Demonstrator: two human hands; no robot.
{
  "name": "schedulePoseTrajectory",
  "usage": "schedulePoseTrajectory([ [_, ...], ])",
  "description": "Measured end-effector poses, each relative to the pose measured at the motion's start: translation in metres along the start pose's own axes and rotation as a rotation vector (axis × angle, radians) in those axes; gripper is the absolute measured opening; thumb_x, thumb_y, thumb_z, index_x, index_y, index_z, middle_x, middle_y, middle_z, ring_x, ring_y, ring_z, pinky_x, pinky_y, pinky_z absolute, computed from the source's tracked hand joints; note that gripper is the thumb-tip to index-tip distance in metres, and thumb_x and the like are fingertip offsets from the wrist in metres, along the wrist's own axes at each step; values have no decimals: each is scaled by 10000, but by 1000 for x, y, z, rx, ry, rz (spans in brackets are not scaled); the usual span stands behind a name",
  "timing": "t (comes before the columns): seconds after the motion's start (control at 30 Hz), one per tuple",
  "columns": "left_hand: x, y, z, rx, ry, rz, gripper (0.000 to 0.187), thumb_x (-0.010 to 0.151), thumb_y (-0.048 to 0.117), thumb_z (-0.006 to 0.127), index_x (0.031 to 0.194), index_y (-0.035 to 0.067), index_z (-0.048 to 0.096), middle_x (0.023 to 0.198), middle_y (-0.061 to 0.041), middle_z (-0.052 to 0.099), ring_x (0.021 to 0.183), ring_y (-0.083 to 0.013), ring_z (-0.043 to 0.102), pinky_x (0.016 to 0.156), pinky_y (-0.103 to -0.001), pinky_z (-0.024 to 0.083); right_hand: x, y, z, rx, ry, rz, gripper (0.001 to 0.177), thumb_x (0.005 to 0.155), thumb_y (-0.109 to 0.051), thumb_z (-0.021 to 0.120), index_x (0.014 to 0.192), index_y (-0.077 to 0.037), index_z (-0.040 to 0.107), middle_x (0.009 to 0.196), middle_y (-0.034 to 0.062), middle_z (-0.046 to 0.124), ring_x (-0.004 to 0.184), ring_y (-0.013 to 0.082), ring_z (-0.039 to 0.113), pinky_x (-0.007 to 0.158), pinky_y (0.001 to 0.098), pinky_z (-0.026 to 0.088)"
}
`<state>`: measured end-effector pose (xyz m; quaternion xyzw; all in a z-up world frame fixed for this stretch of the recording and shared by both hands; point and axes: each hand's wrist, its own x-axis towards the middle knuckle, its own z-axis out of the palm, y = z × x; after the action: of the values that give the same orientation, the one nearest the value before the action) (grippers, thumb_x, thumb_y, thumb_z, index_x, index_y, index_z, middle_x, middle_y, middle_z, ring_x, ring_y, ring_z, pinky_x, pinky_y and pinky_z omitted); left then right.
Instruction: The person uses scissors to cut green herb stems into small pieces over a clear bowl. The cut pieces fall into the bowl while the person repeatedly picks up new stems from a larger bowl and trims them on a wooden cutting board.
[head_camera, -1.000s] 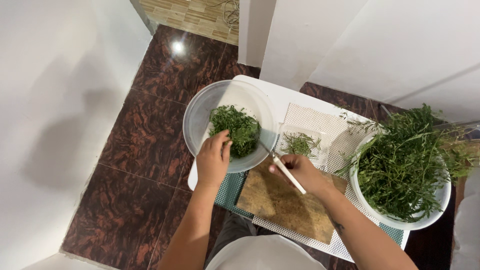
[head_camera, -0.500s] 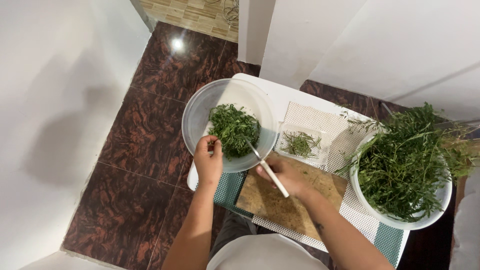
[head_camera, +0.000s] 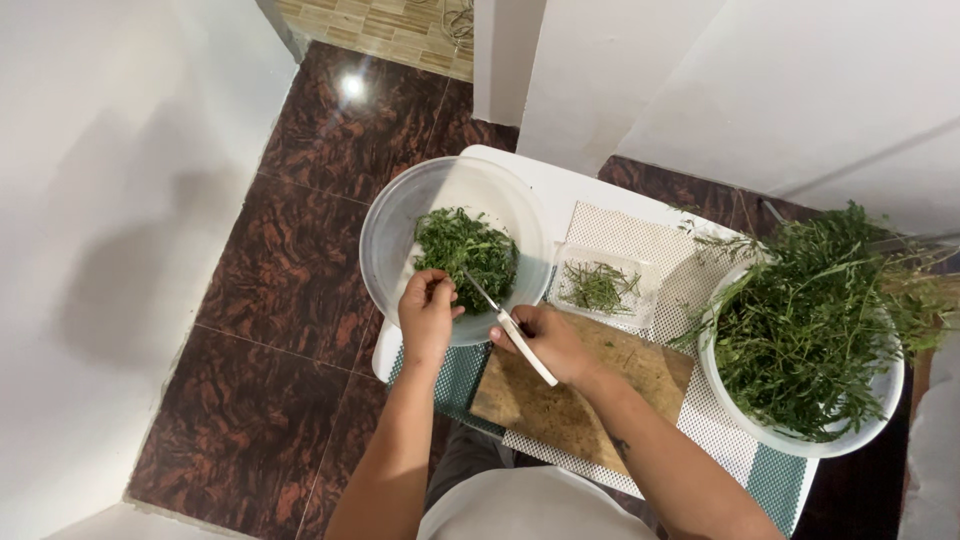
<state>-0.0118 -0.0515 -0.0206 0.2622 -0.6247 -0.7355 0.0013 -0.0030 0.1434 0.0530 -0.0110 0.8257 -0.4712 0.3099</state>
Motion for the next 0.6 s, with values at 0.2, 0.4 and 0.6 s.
schedulePoseTrajectory([
  [0.2,-1,-4,0,42,-12,-8,115,955,101,618,1049,43,648,893,-9,635,781,-89,609,646,-270,583,-1,-3,-3,-44,24,0,476,877,-503,738,791,-35,724,617,53,594,576,160,518,540,351,427],
  [0.4,-3,-4,-2,6,-17,-58,119,957,102,615,1062,55,646,926,-11,641,829,-91,618,654,-270,590,-4,-3,-4,30,31,-32,476,904,-506,703,861,-32,715,675,44,632,611,145,553,561,333,458],
  [0.6,-17,21,7,202,-195,218,208,955,126,678,1148,75,623,1038,-15,682,895,-137,649,751,-289,582,-18,-14,-19,126,64,17,387,922,-472,646,1019,-101,696,776,63,711,633,157,617,622,317,533],
])
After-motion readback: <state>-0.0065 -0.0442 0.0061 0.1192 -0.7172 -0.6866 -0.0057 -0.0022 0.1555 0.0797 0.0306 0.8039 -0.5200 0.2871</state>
